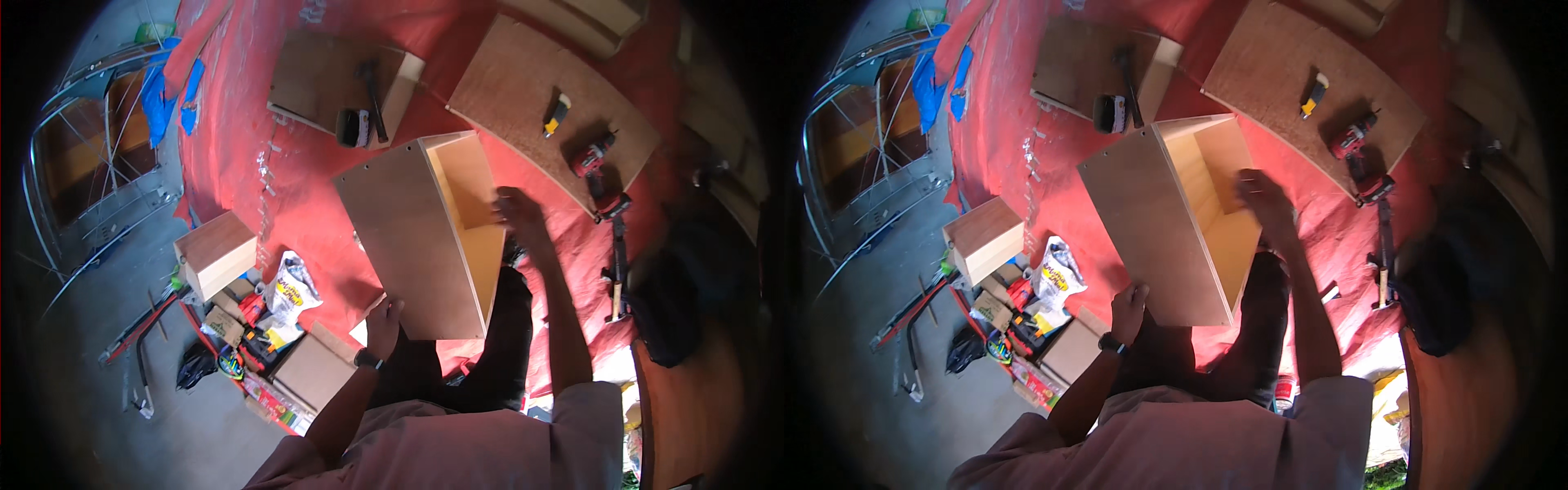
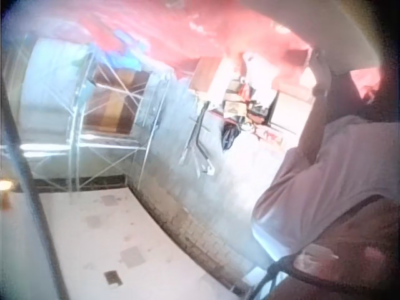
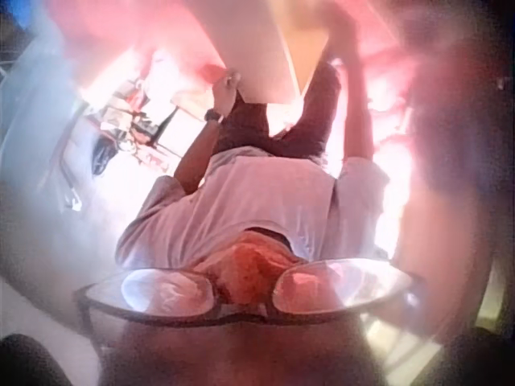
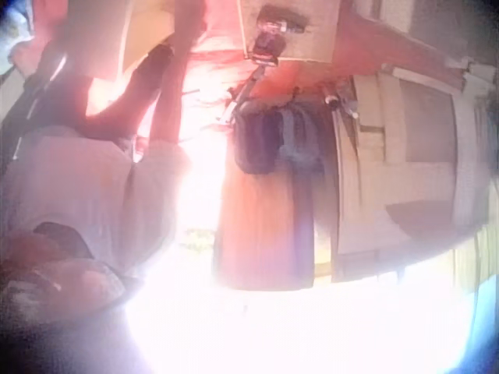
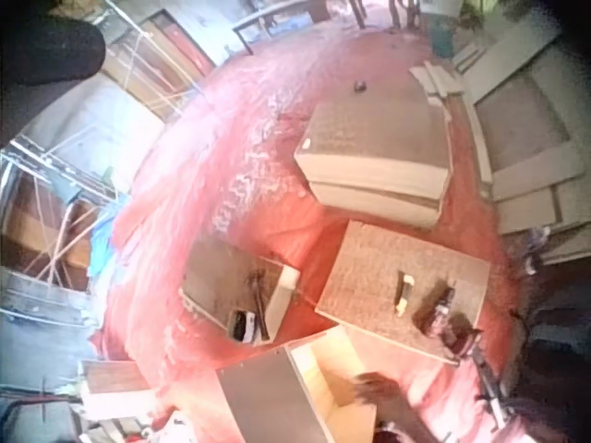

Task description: The person drills into a wooden box, walks to a table to retrieve screws from a plastic bag and a container, and returns to drive screws into the wooden box using a power drill.

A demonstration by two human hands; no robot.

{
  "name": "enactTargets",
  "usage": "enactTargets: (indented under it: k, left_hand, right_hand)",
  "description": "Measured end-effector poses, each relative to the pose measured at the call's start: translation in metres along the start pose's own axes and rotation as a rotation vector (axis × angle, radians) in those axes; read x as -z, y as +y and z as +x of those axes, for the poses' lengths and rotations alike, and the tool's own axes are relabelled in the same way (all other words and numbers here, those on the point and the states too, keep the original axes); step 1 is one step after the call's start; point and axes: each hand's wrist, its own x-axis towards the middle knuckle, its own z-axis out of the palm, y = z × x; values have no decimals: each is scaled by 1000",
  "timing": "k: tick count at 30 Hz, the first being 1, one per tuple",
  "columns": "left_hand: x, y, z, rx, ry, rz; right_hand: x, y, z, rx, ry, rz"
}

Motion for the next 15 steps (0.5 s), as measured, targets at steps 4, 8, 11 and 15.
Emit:
enactTargets:
  k: [4, 8, 11, 15]
  left_hand:
    - [-16, -16, 10, -121, -8, -36]
    - [-7, -35, 17, -272, -71, -181]
    - [12, -89, 7, -289, -35, -169]
    - [71, -165, -2, -247, -189, -322]
  right_hand:
    - [-112, -113, -31, 74, -11, -210]
    - [-134, -85, -3, 192, 46, -135]
    - [-143, -74, -14, 154, 61, -216]
    - [-155, -36, -59, 182, 114, -214]
